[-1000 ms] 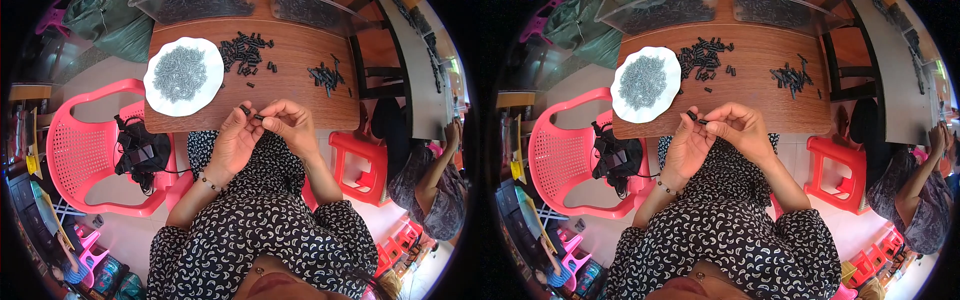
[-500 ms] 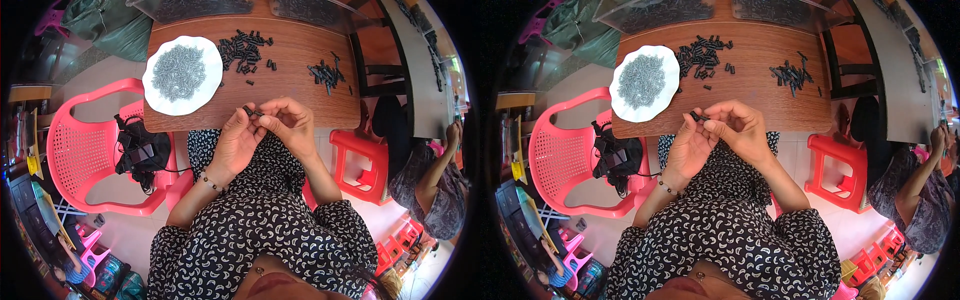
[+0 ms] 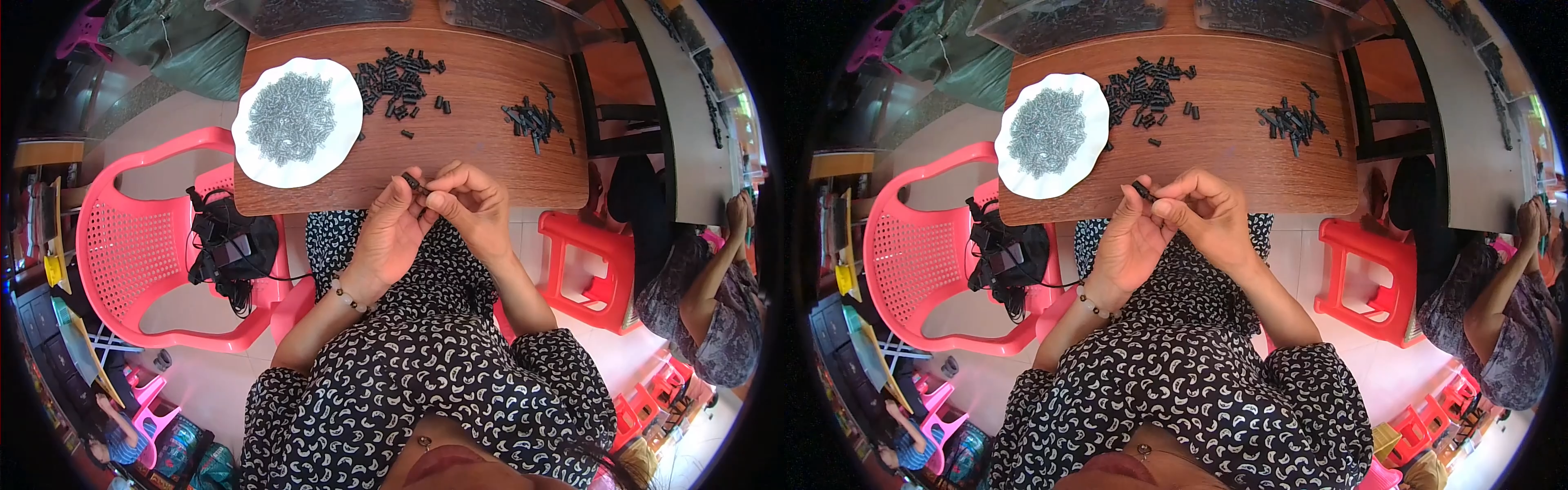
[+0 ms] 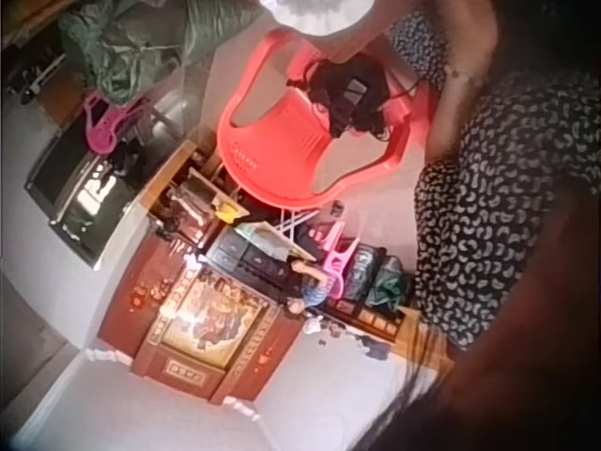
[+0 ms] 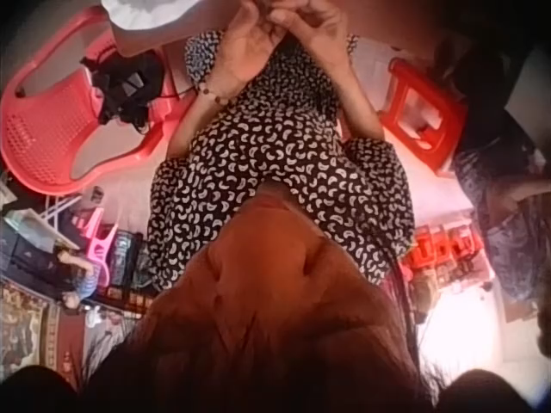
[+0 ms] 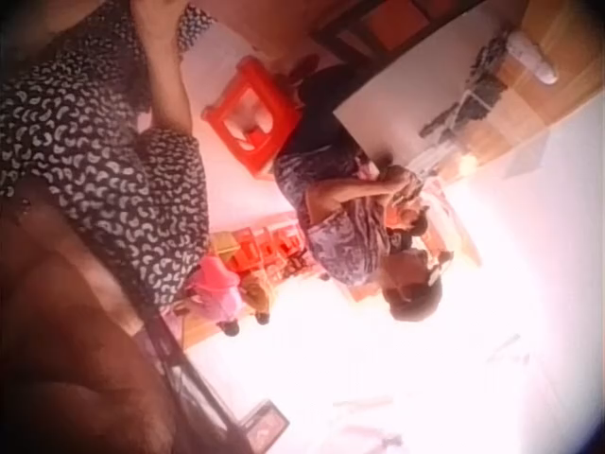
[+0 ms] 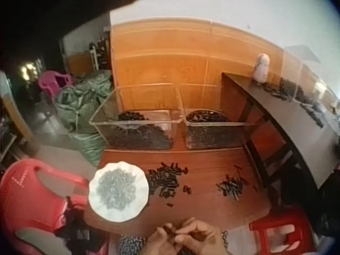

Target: The person assembles components by taking metal pins from a plate and inserting them into plastic pieces by hand.

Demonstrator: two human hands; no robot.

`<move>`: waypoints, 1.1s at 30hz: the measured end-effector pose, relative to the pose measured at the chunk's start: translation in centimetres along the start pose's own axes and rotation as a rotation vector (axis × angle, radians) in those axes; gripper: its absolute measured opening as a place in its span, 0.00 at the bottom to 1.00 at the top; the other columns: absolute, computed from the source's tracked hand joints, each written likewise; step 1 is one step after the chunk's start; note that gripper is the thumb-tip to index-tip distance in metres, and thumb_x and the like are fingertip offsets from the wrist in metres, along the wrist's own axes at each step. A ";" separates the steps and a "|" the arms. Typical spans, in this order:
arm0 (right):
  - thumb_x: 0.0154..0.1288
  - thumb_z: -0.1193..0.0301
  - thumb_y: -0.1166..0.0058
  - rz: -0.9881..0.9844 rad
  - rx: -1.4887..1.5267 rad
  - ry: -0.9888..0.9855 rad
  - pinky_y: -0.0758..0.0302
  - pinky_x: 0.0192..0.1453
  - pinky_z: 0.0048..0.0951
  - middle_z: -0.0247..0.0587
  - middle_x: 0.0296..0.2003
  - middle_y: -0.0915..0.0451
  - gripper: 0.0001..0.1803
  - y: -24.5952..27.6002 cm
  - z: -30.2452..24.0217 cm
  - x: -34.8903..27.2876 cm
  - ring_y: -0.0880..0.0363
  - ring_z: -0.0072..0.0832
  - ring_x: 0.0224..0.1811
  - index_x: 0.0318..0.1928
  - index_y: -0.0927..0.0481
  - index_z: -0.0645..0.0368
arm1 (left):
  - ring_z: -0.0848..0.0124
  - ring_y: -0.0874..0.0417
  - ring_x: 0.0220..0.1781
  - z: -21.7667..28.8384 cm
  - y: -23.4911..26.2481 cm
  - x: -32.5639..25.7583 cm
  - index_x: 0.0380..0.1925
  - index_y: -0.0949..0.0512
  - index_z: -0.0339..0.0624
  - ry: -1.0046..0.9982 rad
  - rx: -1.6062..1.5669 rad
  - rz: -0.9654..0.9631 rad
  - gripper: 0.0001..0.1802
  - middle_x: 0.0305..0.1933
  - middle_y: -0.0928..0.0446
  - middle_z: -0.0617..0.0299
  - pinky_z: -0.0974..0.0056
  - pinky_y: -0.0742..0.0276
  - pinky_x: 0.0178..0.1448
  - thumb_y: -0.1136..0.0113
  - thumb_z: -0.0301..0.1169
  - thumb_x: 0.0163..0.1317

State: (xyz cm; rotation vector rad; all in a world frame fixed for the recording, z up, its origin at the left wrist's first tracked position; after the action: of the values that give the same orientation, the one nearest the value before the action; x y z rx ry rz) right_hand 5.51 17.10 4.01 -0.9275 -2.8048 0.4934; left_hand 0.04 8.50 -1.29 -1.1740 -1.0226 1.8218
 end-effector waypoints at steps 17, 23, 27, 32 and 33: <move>0.62 0.80 0.40 -0.020 0.013 -0.002 0.23 0.37 0.21 0.40 0.35 0.25 0.04 0.1 0.2 -0.2 0.24 0.23 0.36 0.37 0.21 0.67 | 0.75 0.27 0.51 -0.6 0.4 0.1 0.44 0.22 0.53 0.022 -0.007 -0.005 0.15 0.45 0.25 0.71 0.65 0.32 0.61 0.39 0.46 0.62; 0.61 0.80 0.39 -0.005 -0.042 0.068 0.23 0.37 0.21 0.40 0.36 0.25 0.05 -0.2 -0.1 -0.4 0.25 0.23 0.36 0.36 0.21 0.67 | 0.76 0.28 0.52 -0.3 0.6 0.3 0.43 0.22 0.53 -0.034 0.067 -0.030 0.15 0.45 0.25 0.72 0.65 0.33 0.60 0.39 0.46 0.62; 0.60 0.80 0.38 0.006 -0.104 0.118 0.25 0.38 0.20 0.36 0.36 0.26 0.04 -0.2 -0.3 -0.6 0.26 0.20 0.36 0.36 0.20 0.65 | 0.76 0.27 0.51 0.2 0.3 0.0 0.42 0.20 0.53 -0.102 0.103 -0.061 0.13 0.45 0.25 0.75 0.66 0.33 0.57 0.38 0.45 0.62; 0.60 0.81 0.38 -0.012 -0.142 0.129 0.24 0.38 0.19 0.34 0.37 0.28 0.04 -0.7 -0.7 -0.9 0.26 0.18 0.36 0.35 0.20 0.63 | 0.77 0.26 0.49 0.5 -0.8 -0.5 0.40 0.18 0.52 -0.127 0.217 -0.124 0.11 0.44 0.24 0.76 0.66 0.32 0.54 0.38 0.43 0.62; 0.60 0.80 0.38 -0.009 -0.148 0.134 0.24 0.39 0.19 0.34 0.37 0.28 0.04 -0.6 -0.7 -0.9 0.26 0.19 0.37 0.35 0.20 0.63 | 0.77 0.26 0.49 0.4 -0.6 -0.5 0.40 0.18 0.52 -0.127 0.217 -0.123 0.11 0.44 0.24 0.76 0.66 0.32 0.54 0.38 0.43 0.62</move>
State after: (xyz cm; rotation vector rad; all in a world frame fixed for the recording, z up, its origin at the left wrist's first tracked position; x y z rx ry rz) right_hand 6.08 16.27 4.84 -0.9371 -2.7514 0.2158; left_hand -0.09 8.24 -0.42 -0.8564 -0.9188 1.8749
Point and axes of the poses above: each hand's wrist, its own x-axis towards the middle knuckle, its own y-axis out of the back of the hand, z = x × y, the point moved 8 cm from there along x, towards the middle knuckle
